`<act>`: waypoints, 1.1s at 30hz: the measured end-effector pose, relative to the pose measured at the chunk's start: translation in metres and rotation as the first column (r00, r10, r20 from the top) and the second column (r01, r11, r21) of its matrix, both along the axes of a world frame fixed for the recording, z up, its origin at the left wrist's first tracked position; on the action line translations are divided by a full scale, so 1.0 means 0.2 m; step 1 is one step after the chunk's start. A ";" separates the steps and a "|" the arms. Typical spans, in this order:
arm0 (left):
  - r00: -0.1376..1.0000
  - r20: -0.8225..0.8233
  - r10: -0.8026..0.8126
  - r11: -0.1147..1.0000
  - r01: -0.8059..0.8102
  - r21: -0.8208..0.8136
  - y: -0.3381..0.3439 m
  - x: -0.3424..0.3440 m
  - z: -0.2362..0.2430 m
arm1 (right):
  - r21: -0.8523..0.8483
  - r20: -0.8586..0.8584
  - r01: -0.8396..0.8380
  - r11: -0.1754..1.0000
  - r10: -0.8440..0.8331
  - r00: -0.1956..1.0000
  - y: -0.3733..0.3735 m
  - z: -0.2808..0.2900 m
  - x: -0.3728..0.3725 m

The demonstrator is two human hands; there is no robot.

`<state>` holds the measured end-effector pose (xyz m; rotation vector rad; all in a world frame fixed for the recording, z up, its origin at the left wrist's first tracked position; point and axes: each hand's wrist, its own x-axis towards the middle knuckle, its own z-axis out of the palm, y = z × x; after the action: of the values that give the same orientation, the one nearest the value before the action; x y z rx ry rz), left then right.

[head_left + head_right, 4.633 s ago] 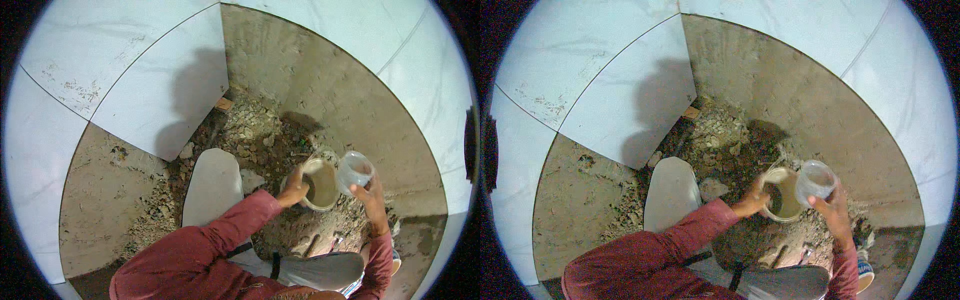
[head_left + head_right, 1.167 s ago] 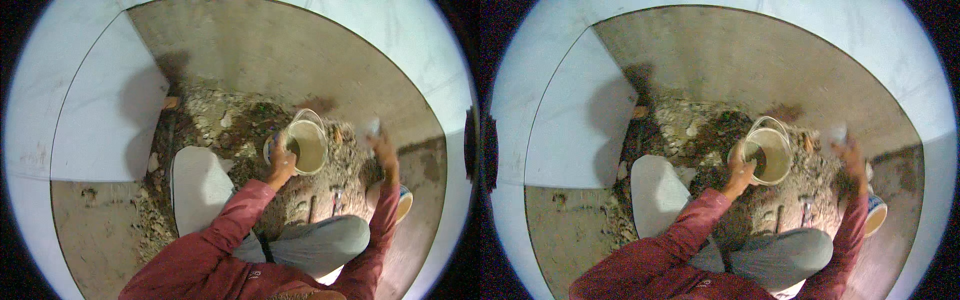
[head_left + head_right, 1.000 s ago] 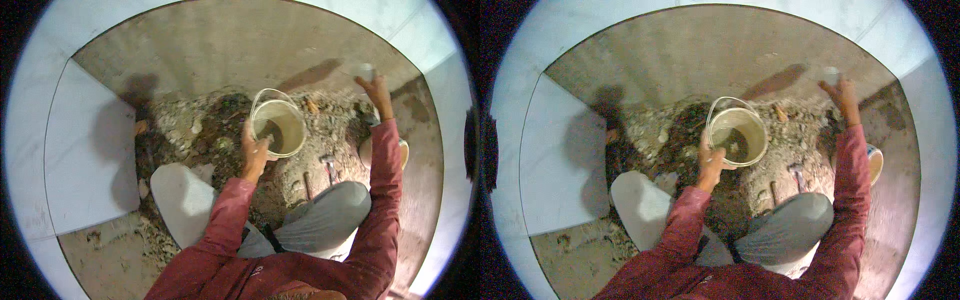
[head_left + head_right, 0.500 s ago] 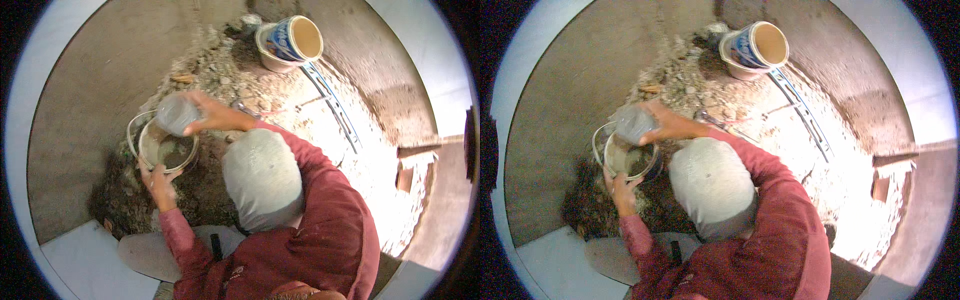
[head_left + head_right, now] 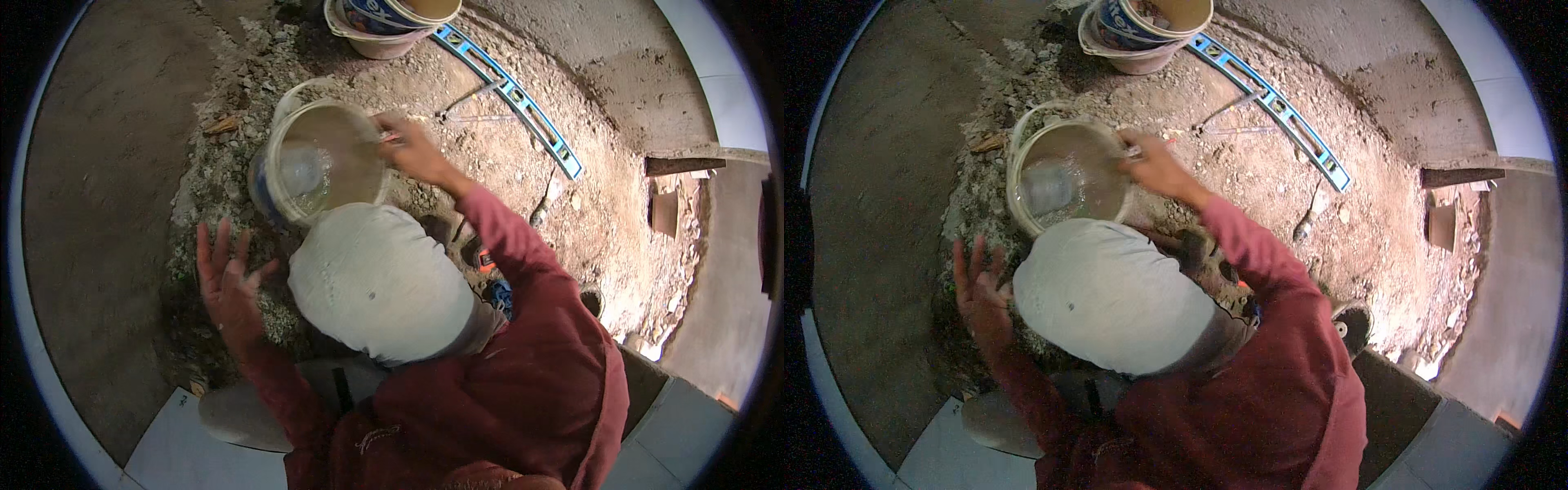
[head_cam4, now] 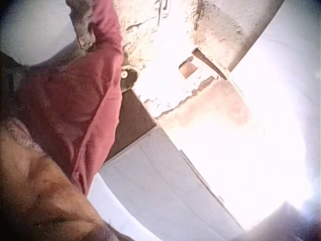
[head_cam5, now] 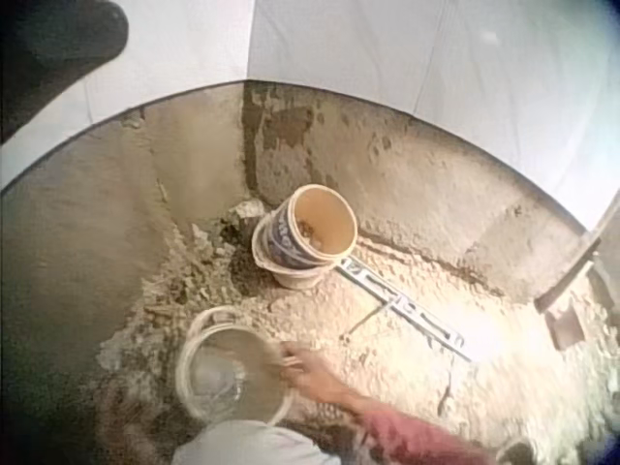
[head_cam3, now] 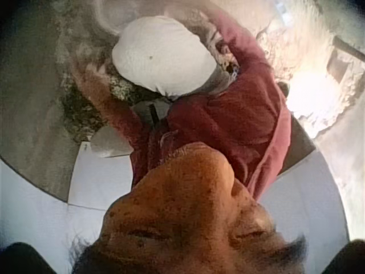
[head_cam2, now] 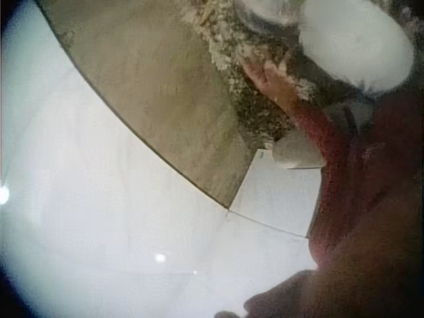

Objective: The person mixes cement in a bucket by hand, applies it to a wall using a scraper, and then positions and presses a tile onto the prepared surface.

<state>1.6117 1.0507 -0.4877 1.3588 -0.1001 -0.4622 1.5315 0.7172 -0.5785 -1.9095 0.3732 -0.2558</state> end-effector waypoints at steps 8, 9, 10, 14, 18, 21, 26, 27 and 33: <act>0.968 0.192 0.163 0.808 -0.242 0.538 0.38 0.19 -0.19 | 0.210 0.038 0.765 0.609 -0.787 0.616 -0.74 0.42 -1.29; 0.962 0.248 0.118 0.611 -0.267 0.746 0.40 0.19 -0.21 | 0.072 0.030 0.846 0.528 -0.849 0.528 -0.81 0.44 -1.44; 0.956 0.199 0.216 0.757 -0.292 0.584 0.42 0.20 -0.22 | 0.092 0.080 0.893 0.440 -0.898 0.434 -0.88 0.43 -1.57; 0.939 0.019 0.342 0.890 -0.331 0.315 0.43 0.19 -0.25 | -0.005 0.513 0.892 0.452 -0.764 0.391 -1.17 0.16 -2.04; 0.959 0.063 0.276 0.898 -0.281 0.339 0.44 0.15 -0.27 | -0.600 0.616 0.798 -0.060 -0.670 0.413 -1.36 -0.21 -2.38; 0.972 0.090 0.218 0.915 -0.236 0.327 0.48 0.11 -0.26 | -0.824 0.535 0.237 -0.515 -0.570 0.623 -1.31 -0.46 -2.42; 0.958 0.059 0.282 0.910 -0.287 0.299 0.49 0.03 -0.20 | -0.596 -0.085 0.653 0.468 -0.845 0.528 -1.00 -0.80 -2.16; 0.947 0.033 0.320 0.903 -0.316 0.292 0.48 0.02 -0.18 | -0.593 -0.283 0.578 0.561 -0.817 0.502 -0.96 -0.84 -2.13; 0.977 -0.007 0.211 0.961 -0.206 0.185 0.43 -0.09 -0.11 | -0.656 -0.398 0.384 0.650 -0.730 0.556 -0.90 -0.98 -2.05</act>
<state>1.5935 1.1368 -0.5100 1.5251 0.1098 -0.3165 1.1215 0.5367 -0.7745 -2.2967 1.5881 -0.1233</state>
